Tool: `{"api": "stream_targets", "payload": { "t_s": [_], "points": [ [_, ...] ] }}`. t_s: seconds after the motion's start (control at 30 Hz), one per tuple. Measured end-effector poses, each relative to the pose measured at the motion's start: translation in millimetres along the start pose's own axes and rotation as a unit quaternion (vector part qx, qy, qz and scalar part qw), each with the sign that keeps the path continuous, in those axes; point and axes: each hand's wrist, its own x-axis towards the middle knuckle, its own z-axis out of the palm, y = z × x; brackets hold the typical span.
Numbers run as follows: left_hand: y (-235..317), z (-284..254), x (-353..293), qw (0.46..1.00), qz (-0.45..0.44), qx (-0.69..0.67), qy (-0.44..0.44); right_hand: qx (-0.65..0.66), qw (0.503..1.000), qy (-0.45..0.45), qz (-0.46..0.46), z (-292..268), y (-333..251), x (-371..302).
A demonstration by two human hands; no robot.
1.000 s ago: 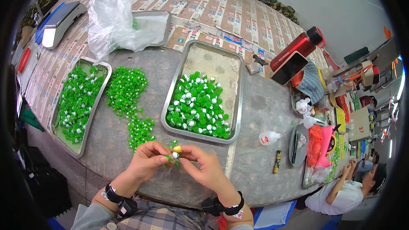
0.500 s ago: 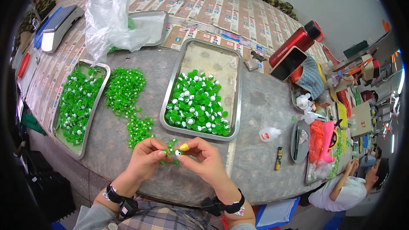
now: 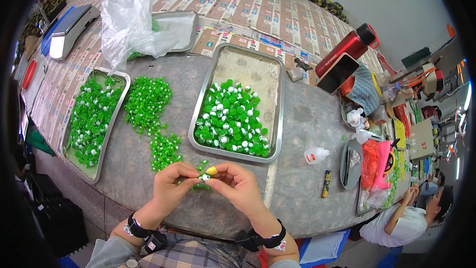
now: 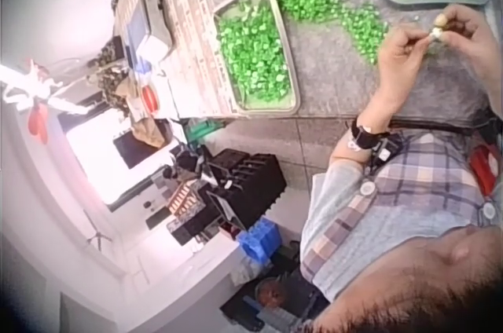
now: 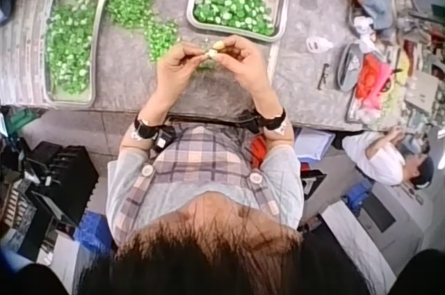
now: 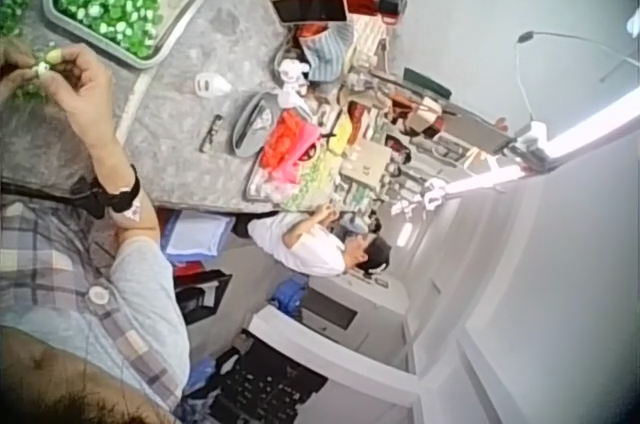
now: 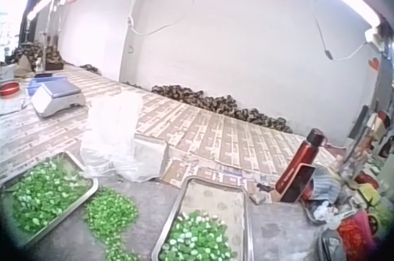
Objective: Assembling small green and white plastic components using adhesive at a manufacturing workstation.
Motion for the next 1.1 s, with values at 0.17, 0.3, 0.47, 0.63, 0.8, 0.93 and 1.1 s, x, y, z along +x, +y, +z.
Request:
{"api": "stream_targets", "payload": {
  "t_s": [0.17, 0.3, 0.47, 0.63, 0.8, 0.93, 1.1],
  "points": [
    [4, -2, 5, 0.986, 0.097, 0.135, -0.012, -0.013, 0.999, -0.015, 0.029, -6, 3, 2],
    [4, -2, 5, 0.973, 0.136, 0.187, -0.01, -0.02, 0.999, -0.031, 0.03, -8, 7, 4],
    [3, -2, 5, 0.982, 0.094, 0.165, -0.006, -0.017, 0.999, -0.02, 0.041, -4, 7, 7],
    [3, -27, 5, 0.952, -0.09, -0.256, 0.139, -0.159, 0.981, 0.063, -0.089, -4, 8, 13],
    [6, -110, 9, 0.78, -0.005, -0.562, 0.276, -0.395, 0.911, 0.036, -0.114, 7, 7, 17],
    [9, -100, 11, 0.777, -0.023, -0.574, 0.259, -0.494, 0.847, 0.014, -0.199, 10, 22, 25],
    [10, -50, 8, 0.825, -0.099, -0.534, 0.156, -0.551, 0.806, 0.003, -0.215, 6, 24, 21]
  ]
}}
